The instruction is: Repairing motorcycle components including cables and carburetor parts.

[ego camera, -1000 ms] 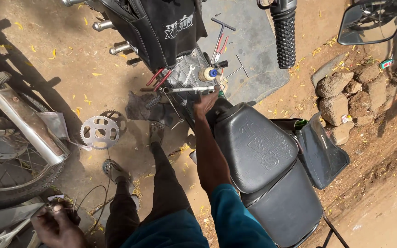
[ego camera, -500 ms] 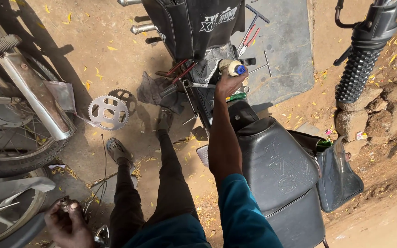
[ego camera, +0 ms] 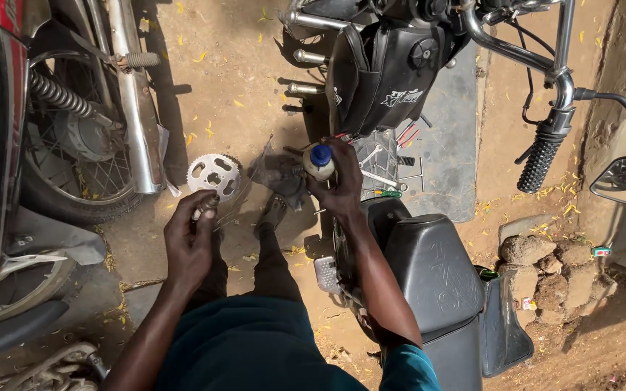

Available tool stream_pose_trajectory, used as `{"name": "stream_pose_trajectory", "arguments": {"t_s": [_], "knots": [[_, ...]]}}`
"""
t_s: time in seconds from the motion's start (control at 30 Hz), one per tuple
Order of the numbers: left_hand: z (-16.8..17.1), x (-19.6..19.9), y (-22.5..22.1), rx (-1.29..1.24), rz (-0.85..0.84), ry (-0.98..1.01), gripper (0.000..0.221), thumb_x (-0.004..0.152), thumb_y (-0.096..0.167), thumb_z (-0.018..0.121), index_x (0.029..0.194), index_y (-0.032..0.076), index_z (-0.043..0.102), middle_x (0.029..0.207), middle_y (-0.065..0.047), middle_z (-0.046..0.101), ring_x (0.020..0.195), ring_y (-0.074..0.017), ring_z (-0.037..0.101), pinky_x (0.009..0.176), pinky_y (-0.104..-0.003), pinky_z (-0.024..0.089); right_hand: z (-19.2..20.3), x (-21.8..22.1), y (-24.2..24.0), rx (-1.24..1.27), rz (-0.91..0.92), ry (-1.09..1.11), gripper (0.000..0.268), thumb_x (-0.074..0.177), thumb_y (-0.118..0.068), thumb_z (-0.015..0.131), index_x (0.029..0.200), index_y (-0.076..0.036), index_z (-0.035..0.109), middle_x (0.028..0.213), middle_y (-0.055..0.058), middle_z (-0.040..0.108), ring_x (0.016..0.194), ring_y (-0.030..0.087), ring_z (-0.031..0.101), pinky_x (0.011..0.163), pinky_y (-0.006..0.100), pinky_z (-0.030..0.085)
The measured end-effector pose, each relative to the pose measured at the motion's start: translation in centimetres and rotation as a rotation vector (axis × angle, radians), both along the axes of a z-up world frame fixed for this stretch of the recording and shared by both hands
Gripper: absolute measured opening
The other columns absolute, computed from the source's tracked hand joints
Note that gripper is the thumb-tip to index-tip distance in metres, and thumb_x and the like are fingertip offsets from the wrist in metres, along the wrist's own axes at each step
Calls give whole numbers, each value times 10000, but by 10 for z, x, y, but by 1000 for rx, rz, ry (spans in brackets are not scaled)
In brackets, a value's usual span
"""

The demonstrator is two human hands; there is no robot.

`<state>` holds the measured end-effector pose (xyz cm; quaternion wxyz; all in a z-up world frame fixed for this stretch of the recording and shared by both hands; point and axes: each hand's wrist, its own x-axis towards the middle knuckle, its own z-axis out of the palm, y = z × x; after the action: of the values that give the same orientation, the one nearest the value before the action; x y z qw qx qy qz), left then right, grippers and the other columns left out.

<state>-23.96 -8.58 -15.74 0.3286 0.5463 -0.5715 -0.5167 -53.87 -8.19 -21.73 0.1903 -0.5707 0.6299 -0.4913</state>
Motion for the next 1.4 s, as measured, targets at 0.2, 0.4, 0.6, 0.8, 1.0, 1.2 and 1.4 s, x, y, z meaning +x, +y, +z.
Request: {"name": "stream_pose_trajectory", "arguments": {"t_s": [0.2,0.4,0.6,0.8,1.0,1.2,1.4], "knots": [[67,23,-41,-208,-66,110,278,1074,77,541,1343,11,569,1188,-121,646,1052,-185,663,845,-328,569,165,41,-33,173,355,603,800,753,-235,903,1456,-142,533,1452,85,582,1305,372,587,1119,512,513],[110,62,-53,-198,-75,321,292,1064,148,580,1309,-8,543,1178,-124,631,949,-177,650,767,-324,597,280,103,-50,141,473,1016,730,789,-322,903,1433,-225,573,1453,57,563,1270,337,523,1046,488,478],[125,87,-52,-301,-126,378,331,1075,234,532,1316,8,560,1147,-147,654,907,-197,707,817,-331,577,322,150,-54,76,482,1296,726,776,-286,869,1447,-322,595,1488,13,562,1329,280,526,1125,465,440],[136,110,-48,-419,-115,389,284,1093,168,521,1324,8,559,1229,-173,655,1084,-293,700,972,-384,546,339,179,-54,33,491,1392,652,847,-315,877,1445,-365,624,1508,-9,562,1350,263,520,1194,476,393],[136,123,-42,-459,-74,396,283,1113,187,526,1333,11,554,1230,-171,653,1128,-302,688,1005,-385,532,352,195,-50,-50,493,1476,592,896,-324,880,1432,-411,644,1517,-29,568,1365,265,517,1218,484,379],[134,127,-36,-430,-63,445,310,1123,239,519,1335,17,559,1221,-172,651,1119,-279,689,999,-374,532,359,200,-46,-146,494,1527,499,975,-291,854,1416,-391,641,1470,-16,568,1389,264,519,1231,498,375],[135,128,-32,-421,-65,467,324,1113,246,508,1328,9,563,1209,-178,656,1083,-289,700,978,-382,538,375,217,-45,-218,498,1545,483,966,-299,838,1402,-370,644,1432,4,592,1322,278,542,1155,499,395]]}}
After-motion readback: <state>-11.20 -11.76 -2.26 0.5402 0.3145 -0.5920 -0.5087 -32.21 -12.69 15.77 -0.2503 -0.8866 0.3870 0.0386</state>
